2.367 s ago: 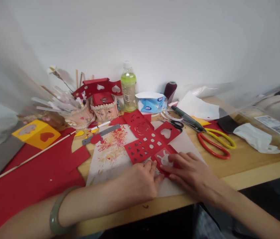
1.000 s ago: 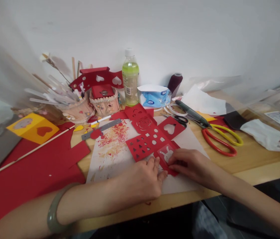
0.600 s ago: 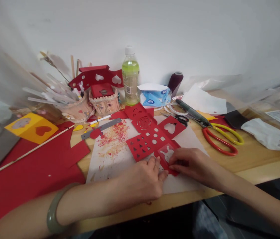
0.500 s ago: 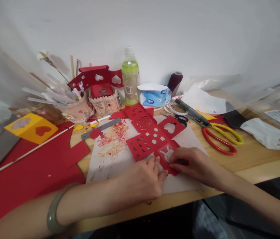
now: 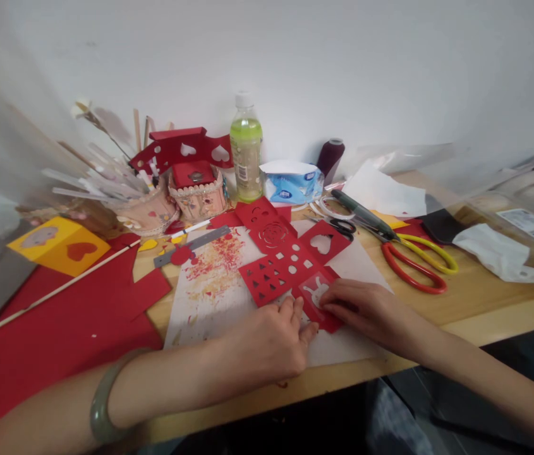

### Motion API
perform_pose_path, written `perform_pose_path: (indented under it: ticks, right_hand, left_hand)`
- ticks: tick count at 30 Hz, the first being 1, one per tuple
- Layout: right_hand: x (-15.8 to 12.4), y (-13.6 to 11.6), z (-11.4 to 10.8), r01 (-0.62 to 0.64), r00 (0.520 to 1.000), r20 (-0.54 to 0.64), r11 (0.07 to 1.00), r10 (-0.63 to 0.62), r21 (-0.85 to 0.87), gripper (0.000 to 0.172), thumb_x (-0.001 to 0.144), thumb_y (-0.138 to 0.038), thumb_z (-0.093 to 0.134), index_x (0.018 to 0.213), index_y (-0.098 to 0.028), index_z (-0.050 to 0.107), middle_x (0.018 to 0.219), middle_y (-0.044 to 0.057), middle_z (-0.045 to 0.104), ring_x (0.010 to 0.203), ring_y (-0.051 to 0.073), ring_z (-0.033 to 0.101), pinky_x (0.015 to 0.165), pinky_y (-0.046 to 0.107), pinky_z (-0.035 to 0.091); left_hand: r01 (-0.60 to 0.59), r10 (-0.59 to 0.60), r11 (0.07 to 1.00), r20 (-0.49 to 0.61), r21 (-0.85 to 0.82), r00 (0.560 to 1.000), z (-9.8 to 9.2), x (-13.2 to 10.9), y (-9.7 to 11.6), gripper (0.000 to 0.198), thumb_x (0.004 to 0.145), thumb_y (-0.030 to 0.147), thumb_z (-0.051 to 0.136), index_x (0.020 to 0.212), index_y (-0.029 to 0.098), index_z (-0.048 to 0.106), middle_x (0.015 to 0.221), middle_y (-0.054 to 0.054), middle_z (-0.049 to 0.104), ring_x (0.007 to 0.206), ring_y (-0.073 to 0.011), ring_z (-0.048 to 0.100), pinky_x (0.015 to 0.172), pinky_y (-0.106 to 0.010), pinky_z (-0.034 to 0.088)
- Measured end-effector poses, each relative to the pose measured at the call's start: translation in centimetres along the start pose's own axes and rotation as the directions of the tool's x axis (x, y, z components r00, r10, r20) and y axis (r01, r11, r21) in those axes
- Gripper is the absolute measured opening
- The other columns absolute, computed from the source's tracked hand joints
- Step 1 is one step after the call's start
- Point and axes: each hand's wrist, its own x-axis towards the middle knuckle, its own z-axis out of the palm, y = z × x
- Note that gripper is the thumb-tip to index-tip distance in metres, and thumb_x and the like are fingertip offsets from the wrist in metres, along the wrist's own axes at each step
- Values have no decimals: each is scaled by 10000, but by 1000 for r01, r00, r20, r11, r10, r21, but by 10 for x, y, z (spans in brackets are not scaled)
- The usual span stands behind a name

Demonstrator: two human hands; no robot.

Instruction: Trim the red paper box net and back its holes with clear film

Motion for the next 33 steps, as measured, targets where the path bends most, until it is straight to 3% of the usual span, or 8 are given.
perform_pose_path:
  ticks: [4, 8, 11, 14, 17, 22, 26, 33]
  right_hand:
    - [-9, -5, 0, 174, 982, -24, 957, -185, -234, 244, 937, -215, 378, 946, -169, 617, 886, 76, 618, 775, 156, 586, 668, 269, 472]
    - [-13, -19, 5, 314, 930, 21, 766, -366, -561, 265, 896, -99, 362, 881, -126, 626, 810, 90, 609, 704, 191, 570, 580, 298, 464]
    - [-11, -24, 8, 350, 901, 46, 659, -432, -665, 249, 863, -69, 381, 834, -118, 624, 734, 74, 594, 633, 188, 540, 536, 307, 433]
    - [-5, -9, -2, 228, 959, 2, 769, -282, -597, 236, 893, -167, 413, 760, -186, 607, 729, 32, 599, 635, 147, 538, 568, 270, 419]
    - [6, 23, -34, -61, 980, -187, 800, -65, -597, 205, 873, -261, 450, 751, -203, 604, 792, 32, 632, 708, 157, 577, 587, 267, 410]
    - [34, 71, -106, -572, 797, -527, 646, 294, -505, 172, 790, -283, 503, 747, -188, 640, 749, 68, 660, 615, 215, 563, 479, 291, 328]
    - [56, 83, -132, -656, 739, -546, 606, 394, -450, 204, 836, -300, 483, 857, -202, 661, 800, 47, 675, 706, 193, 593, 583, 284, 399]
    - [83, 99, -130, -674, 737, -464, 592, 492, -442, 274, 894, -365, 519, 1054, -150, 577, 1035, 58, 599, 886, 167, 587, 771, 374, 498]
  left_hand:
    - [2, -2, 1000, 3, 13, 1000, 1, 0, 0, 296, 857, 170, 489, 1101, 65, 621, 1062, -211, 666, 963, -306, 651, 742, -361, 527]
    - [-5, 6, 999, -14, 44, 1000, 1, 0, 1, 298, 861, 156, 474, 1101, 45, 611, 1066, -229, 658, 948, -298, 658, 709, -353, 527]
    - [-3, 4, 999, -25, 41, 1000, 2, 0, 1, 289, 860, 153, 481, 1089, 34, 614, 1055, -233, 661, 943, -303, 658, 683, -348, 525]
    - [-3, 3, 1000, 0, 15, 1000, 3, -1, 1, 274, 854, 162, 509, 1083, 65, 623, 1042, -216, 672, 928, -298, 662, 686, -349, 522]
    - [-3, 3, 1000, 7, 4, 1000, 4, -2, 1, 296, 841, 195, 550, 1108, 93, 625, 1054, -206, 671, 943, -298, 657, 727, -358, 519]
    - [6, -5, 1000, -37, 26, 999, 7, -3, 2, 292, 858, 197, 515, 1112, 106, 629, 1063, -224, 661, 928, -304, 665, 699, -351, 516]
    - [20, -19, 1000, -69, 10, 997, 10, -2, 3, 272, 863, 175, 495, 1084, 101, 635, 1047, -233, 662, 920, -310, 667, 665, -337, 515]
    - [16, -15, 1000, -58, 23, 998, 11, -2, 3, 273, 868, 184, 495, 1099, 114, 622, 1054, -226, 662, 925, -295, 666, 642, -315, 504]
